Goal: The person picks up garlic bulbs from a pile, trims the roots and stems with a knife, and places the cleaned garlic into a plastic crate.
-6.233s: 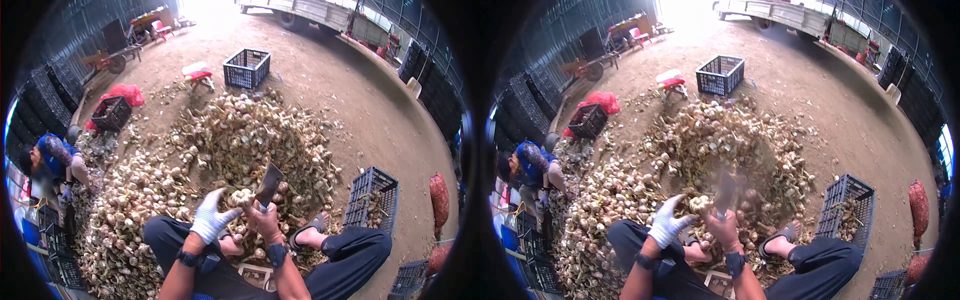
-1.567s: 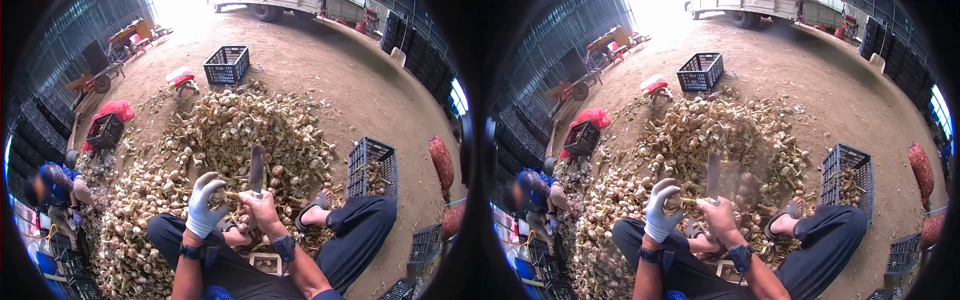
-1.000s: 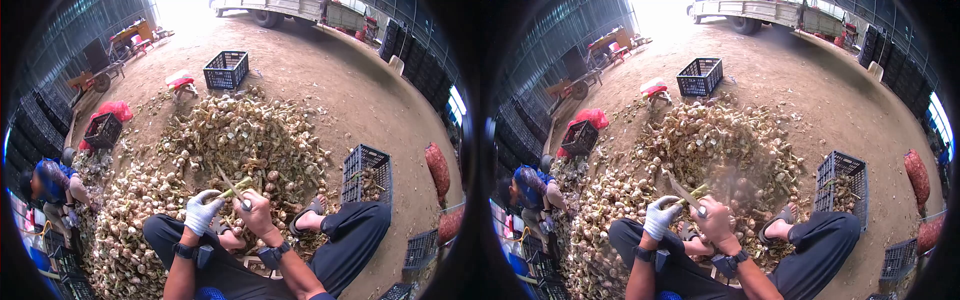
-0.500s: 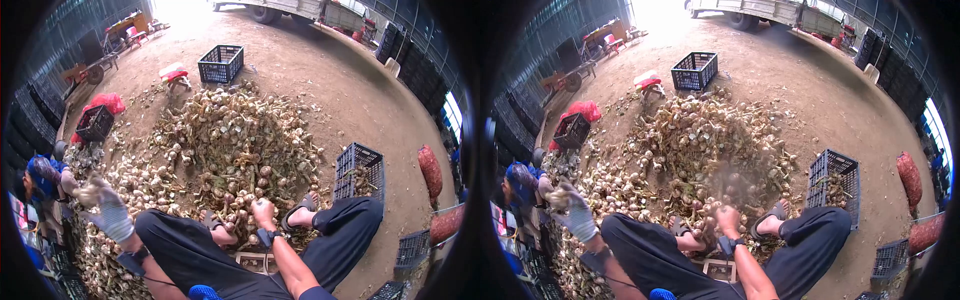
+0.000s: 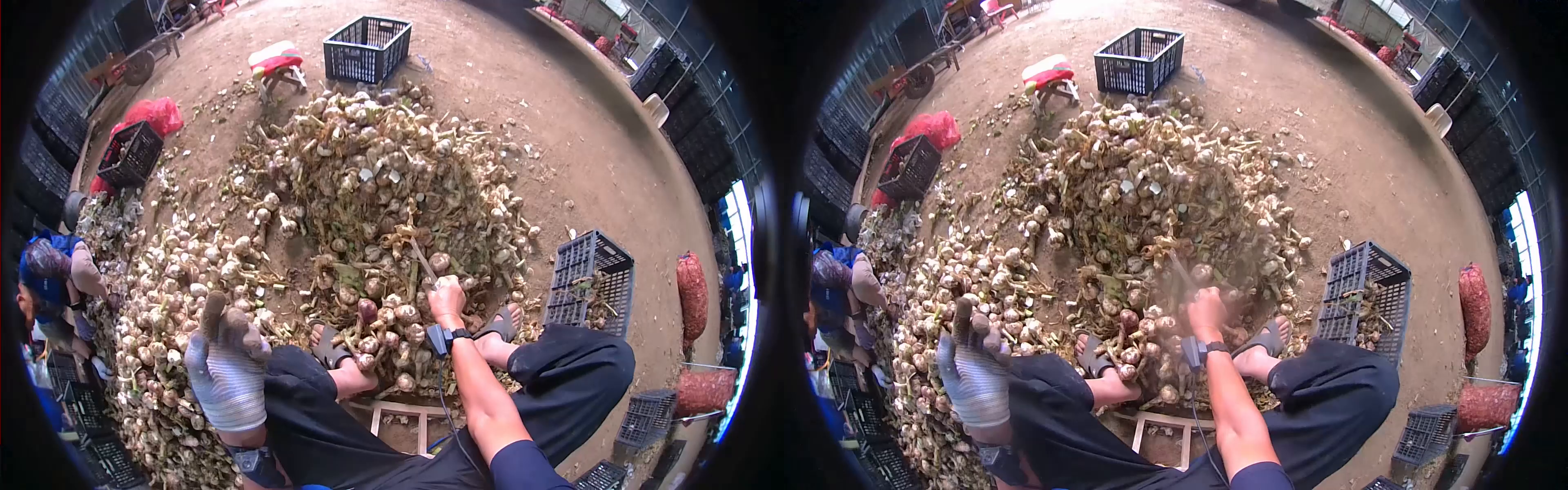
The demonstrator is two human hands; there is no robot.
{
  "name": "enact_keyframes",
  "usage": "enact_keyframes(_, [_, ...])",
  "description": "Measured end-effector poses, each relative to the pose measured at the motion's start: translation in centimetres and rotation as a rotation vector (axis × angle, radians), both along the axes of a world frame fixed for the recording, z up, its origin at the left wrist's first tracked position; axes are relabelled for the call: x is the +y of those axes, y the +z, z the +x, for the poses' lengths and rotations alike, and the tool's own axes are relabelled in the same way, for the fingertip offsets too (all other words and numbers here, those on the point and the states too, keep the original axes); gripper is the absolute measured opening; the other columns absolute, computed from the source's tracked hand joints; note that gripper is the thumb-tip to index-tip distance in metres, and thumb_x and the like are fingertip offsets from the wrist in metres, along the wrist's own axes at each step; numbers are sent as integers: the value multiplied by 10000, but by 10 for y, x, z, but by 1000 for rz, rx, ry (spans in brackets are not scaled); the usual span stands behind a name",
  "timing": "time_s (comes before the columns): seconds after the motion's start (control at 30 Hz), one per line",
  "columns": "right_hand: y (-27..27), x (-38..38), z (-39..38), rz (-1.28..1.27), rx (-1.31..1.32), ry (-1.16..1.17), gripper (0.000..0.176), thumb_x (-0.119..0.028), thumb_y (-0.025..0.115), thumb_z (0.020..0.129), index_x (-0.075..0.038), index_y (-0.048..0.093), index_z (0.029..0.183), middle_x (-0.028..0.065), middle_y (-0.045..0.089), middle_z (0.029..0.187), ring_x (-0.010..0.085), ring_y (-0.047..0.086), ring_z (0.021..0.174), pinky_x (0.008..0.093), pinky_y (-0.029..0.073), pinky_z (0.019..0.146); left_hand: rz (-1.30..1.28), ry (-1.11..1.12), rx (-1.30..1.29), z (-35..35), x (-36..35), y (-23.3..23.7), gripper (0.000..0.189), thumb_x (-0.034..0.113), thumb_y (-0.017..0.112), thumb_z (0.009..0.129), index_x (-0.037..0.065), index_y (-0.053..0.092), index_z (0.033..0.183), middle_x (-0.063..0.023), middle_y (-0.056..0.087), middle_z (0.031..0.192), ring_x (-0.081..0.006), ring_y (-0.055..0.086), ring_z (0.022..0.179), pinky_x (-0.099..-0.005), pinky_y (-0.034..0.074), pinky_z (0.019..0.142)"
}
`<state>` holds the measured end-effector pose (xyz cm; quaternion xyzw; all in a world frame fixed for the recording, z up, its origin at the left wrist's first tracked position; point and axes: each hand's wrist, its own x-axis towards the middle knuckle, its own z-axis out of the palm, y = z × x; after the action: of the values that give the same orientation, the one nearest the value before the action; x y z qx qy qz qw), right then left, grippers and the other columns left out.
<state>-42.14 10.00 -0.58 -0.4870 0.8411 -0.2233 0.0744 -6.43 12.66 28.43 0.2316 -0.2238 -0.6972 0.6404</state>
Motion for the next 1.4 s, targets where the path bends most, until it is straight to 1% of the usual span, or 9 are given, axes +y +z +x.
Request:
enact_keyframes(0.37, [22, 37, 69, 261, -2, 215, 321, -290, 788, 732, -55, 683, 924, 139, 600, 1162, 380, 683, 848, 459, 556, 737, 94, 120, -173, -15, 0, 7, 516, 352, 548, 968, 30, 502, 1369, -92, 576, 953, -202, 561, 772, -356, 501, 679])
enact_keyframes(0.63, [32, 51, 60, 110, -68, 222, 222, -313, 698, 816, -96, 727, 852, 154, 677, 886, 374, 676, 766, 458, 545, 684, 79, -2, -256, -14, -2, -11, 434, 253, 629, 910, -11, 568, 1248, -116, 649, 983, -203, 635, 858, -323, 548, 722])
enact_keyframes(0.7, [43, 50, 57, 114, -361, 110, 299, -383, 716, 807, -85, 745, 821, 177, 699, 850, 346, 688, 753, 432, 538, 680, 133, -38, -474, -24, -3, -2, 362, 118, 603, 897, -15, 579, 1233, -114, 666, 982, -190, 652, 830, -311, 549, 772])
enact_keyframes(0.77, [83, 48, 67, -33, -1077, -6, 180, -180, 806, 821, -45, 741, 919, -74, 608, 691, 26, 510, 564, 231, 402, 496, 10, -73, -784, -39, -1, 0, 369, 33, 607, 875, -2, 579, 1242, -105, 675, 1019, -177, 662, 889, -296, 547, 806])
enact_keyframes(0.83, [158, 51, 76, -135, -1512, 22, 172, -199, 798, 839, -60, 732, 918, -68, 611, 686, 24, 490, 541, 220, 388, 488, -95, -176, -1035, -51, -1, -7, 501, 46, 723, 808, 27, 571, 1284, -97, 678, 1097, -170, 662, 998, -297, 523, 906])
enact_keyframes(0.97, [214, 63, 75, -57, -1679, 132, 196, -250, 788, 857, -92, 675, 875, -73, 573, 657, 31, 479, 523, 215, 383, 483, -659, -151, -1536, -73, -2, -11, 745, 149, 855, 666, 28, 537, 1329, -166, 597, 1266, -308, 593, 1170, -381, 468, 1023])
enact_keyframes(1.1, [232, 73, 82, -105, -1816, 310, 185, -265, 749, 891, -105, 659, 873, -80, 571, 719, 16, 481, 596, 204, 331, 488, -788, -222, -1478, -90, -2, -13, 812, 324, 895, 612, 49, 557, 1297, -179, 624, 1183, -375, 578, 1102, -428, 457, 999])
enact_keyframes(1.3, [258, 81, 77, -143, -1417, 368, 254, -288, 742, 892, -110, 617, 763, -39, 528, 613, 77, 507, 536, 252, 356, 462, -414, -209, -1061, -87, 0, -22, 724, 217, 915, 638, 22, 556, 1236, -111, 676, 1119, -170, 660, 1014, -322, 547, 887])
enact_keyframes(1.4, [260, 82, 76, -565, -370, 629, 190, -145, 739, 722, -44, 583, 757, 130, 587, 705, 323, 586, 599, 397, 461, 526, -389, -243, -1056, -77, -4, -24, 711, 200, 902, 653, 19, 545, 1241, -109, 668, 1128, -177, 652, 1030, -324, 541, 899])
